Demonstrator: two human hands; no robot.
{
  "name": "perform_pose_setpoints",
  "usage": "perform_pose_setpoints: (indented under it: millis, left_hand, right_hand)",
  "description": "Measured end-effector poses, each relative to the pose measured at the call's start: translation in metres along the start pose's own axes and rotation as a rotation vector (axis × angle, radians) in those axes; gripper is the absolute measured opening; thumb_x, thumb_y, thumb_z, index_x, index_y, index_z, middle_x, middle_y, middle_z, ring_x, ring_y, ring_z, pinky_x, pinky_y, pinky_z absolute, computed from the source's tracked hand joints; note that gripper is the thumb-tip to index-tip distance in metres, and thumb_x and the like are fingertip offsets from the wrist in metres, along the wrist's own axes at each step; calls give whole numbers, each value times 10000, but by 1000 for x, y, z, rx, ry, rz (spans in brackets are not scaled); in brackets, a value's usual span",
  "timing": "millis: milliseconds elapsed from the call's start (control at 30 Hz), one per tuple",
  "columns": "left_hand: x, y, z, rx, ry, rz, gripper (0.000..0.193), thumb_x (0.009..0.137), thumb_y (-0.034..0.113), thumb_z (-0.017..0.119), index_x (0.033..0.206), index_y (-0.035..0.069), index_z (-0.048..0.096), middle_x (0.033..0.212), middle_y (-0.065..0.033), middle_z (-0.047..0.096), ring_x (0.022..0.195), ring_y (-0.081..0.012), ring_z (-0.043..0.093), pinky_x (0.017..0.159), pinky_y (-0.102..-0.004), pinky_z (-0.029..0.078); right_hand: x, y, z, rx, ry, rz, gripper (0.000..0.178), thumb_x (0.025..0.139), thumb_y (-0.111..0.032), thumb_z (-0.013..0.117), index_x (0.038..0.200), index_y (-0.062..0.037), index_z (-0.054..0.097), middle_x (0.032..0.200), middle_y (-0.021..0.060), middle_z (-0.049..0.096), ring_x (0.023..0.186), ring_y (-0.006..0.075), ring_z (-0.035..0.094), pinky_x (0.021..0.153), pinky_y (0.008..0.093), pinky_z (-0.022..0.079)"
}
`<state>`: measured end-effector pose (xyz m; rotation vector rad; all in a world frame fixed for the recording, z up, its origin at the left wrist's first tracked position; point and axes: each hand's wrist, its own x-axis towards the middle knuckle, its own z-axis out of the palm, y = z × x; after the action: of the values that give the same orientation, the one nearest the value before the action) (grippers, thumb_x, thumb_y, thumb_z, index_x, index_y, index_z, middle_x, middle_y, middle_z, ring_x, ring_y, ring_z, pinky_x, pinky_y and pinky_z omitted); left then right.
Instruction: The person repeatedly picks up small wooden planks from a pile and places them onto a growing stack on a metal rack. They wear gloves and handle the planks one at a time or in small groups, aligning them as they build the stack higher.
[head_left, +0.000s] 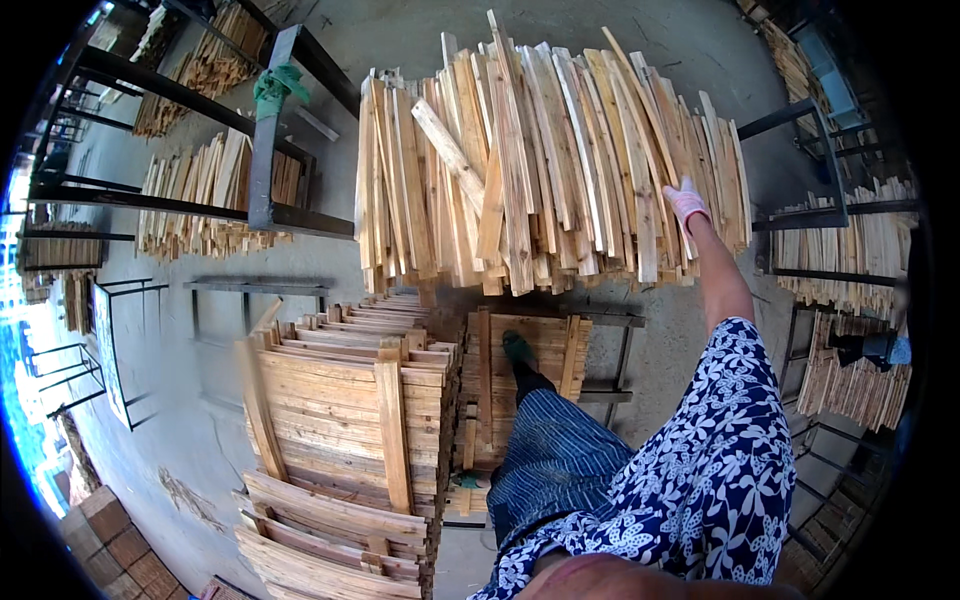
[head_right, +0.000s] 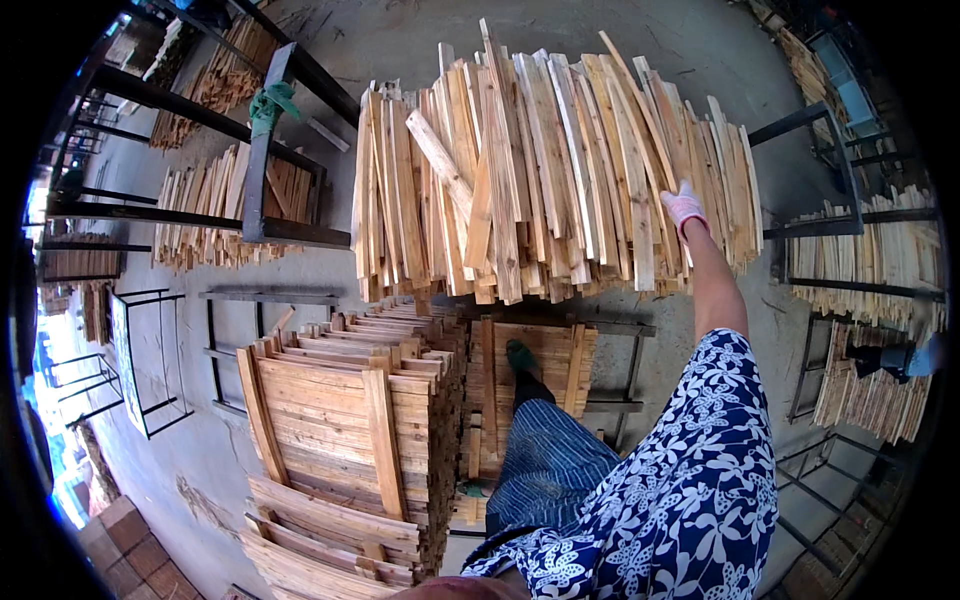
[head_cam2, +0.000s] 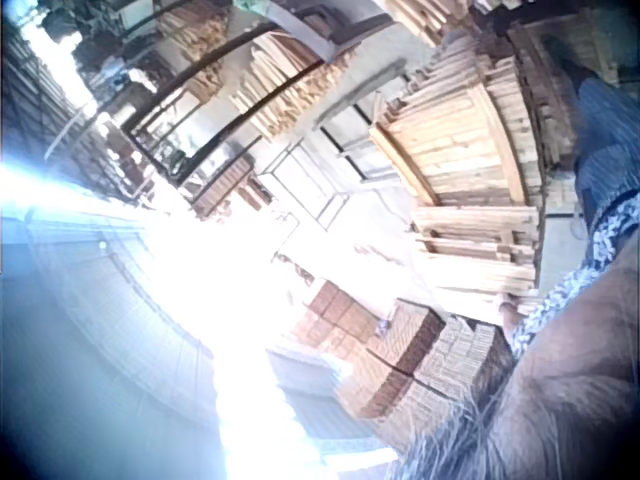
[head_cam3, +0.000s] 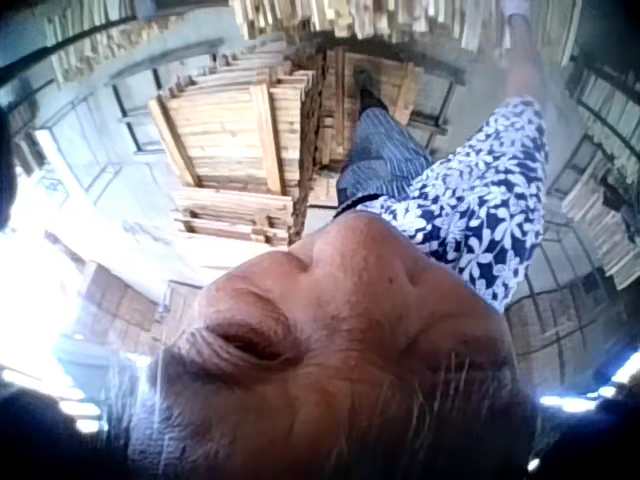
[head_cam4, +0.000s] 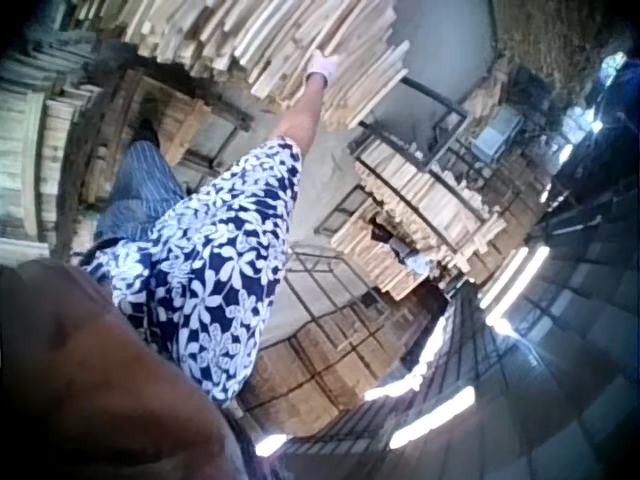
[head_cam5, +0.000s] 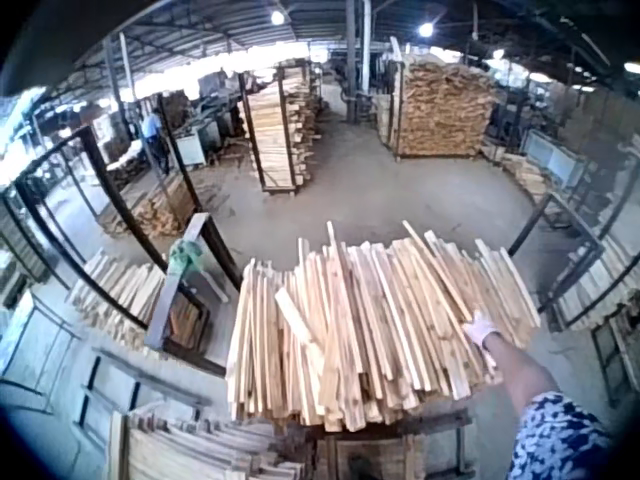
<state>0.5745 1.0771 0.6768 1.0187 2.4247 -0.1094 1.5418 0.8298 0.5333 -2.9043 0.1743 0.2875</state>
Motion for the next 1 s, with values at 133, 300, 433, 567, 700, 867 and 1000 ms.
perform_pose_setpoints:
  millis: [133,300,433,567,700,867,1000]
  left_hand:
    - [4,5,6,60,-24,-8,595,970,354,646,1422,30,432,1261,-206,566,1023,-301,590,839,-446,529]
    - [15,9,11,79,-57,-31,576,966,363,648,1388,16,467,1220,-197,583,988,-291,592,814,-445,531]
    - [26,6,8,87,-84,-45,564,962,370,650,1362,4,495,1188,-189,598,960,-284,593,794,-444,534]
    - [34,-9,-6,88,-90,-74,554,959,377,653,1336,-7,522,1155,-181,612,931,-276,595,775,-443,536]
    - [42,-35,-34,99,-88,-128,546,955,384,655,1309,-18,550,1123,-173,626,903,-268,597,755,-442,538]
    - [47,-82,-84,217,-96,-233,541,951,393,657,1276,-32,585,1082,-164,644,868,-258,599,730,-440,540]
    - [43,-120,-86,-422,-78,-258,616,895,449,731,1252,-36,602,1082,-173,653,849,-256,571,691,-499,528]
  right_hand:
    - [15,16,-3,298,-270,-61,698,916,-379,655,1518,-104,435,1397,195,566,1289,332,559,1043,471,464]
    - [-27,35,-41,1029,-352,38,569,926,-286,664,1430,-71,508,1033,62,628,912,158,612,805,327,528]
    - [-93,22,-43,1017,-296,-163,534,926,-159,644,1428,-70,487,966,18,618,806,121,598,643,312,505]
    - [-145,-33,0,998,-334,-195,546,931,-93,608,1457,-93,462,931,22,608,741,111,587,623,275,481]
    - [-175,-142,72,854,-20,-491,642,936,-213,647,1514,-114,386,1225,153,573,1052,231,618,836,399,533]
    - [-171,-263,107,62,-161,-41,924,876,-554,699,1575,-255,173,1386,258,469,1240,480,541,929,579,507]
    - [-155,-251,80,287,-316,-57,968,833,-493,745,1588,-110,275,1516,272,431,1354,453,486,1130,495,404]
